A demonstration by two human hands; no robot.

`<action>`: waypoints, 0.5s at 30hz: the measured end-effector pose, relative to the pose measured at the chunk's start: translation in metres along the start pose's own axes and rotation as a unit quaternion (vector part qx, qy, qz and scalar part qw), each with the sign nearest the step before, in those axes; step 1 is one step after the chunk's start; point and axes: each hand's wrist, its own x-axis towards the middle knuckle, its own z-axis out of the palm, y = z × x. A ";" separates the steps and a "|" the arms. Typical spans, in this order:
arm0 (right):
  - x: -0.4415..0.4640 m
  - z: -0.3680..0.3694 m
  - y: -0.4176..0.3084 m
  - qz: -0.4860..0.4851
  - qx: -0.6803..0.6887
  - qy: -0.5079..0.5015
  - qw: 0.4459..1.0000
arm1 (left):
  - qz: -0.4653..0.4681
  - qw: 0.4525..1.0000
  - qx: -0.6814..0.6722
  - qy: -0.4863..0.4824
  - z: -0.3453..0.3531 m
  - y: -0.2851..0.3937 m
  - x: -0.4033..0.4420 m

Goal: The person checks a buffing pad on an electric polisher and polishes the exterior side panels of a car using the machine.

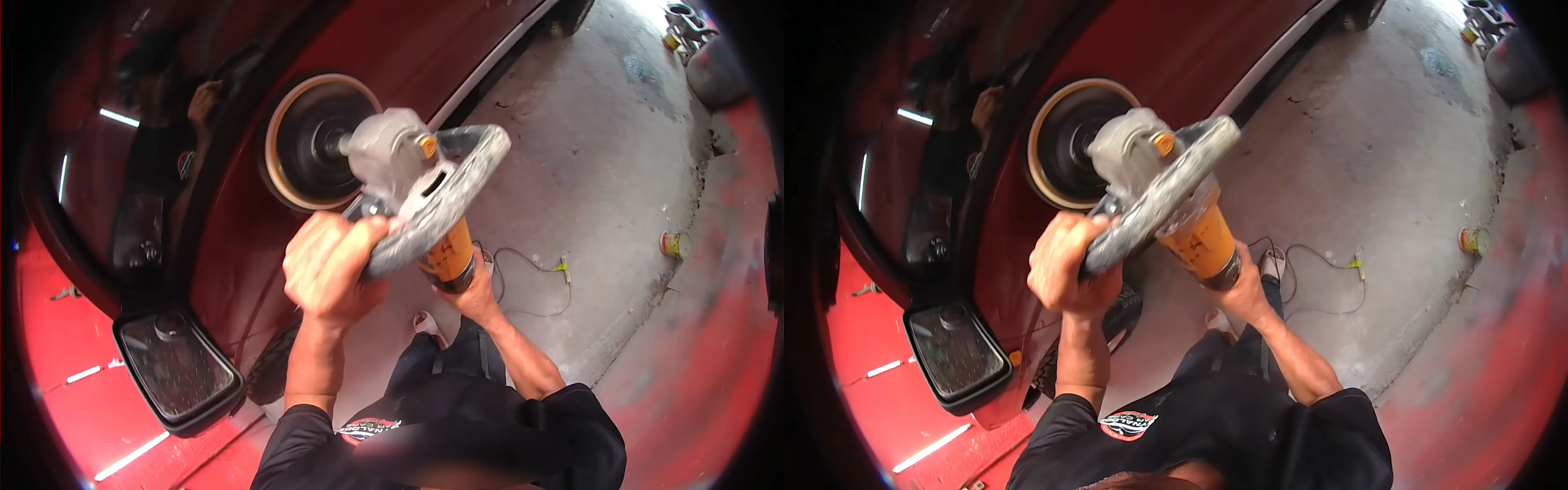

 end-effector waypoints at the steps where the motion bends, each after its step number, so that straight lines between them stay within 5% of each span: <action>1: 0.012 -0.010 -0.002 0.000 -0.013 0.013 1.000 | -0.007 1.000 -0.004 -0.007 0.017 -0.005 0.014; 15: 0.172 -0.123 -0.022 0.011 -0.080 0.149 0.986 | 0.075 0.994 -0.062 0.059 0.206 -0.066 0.193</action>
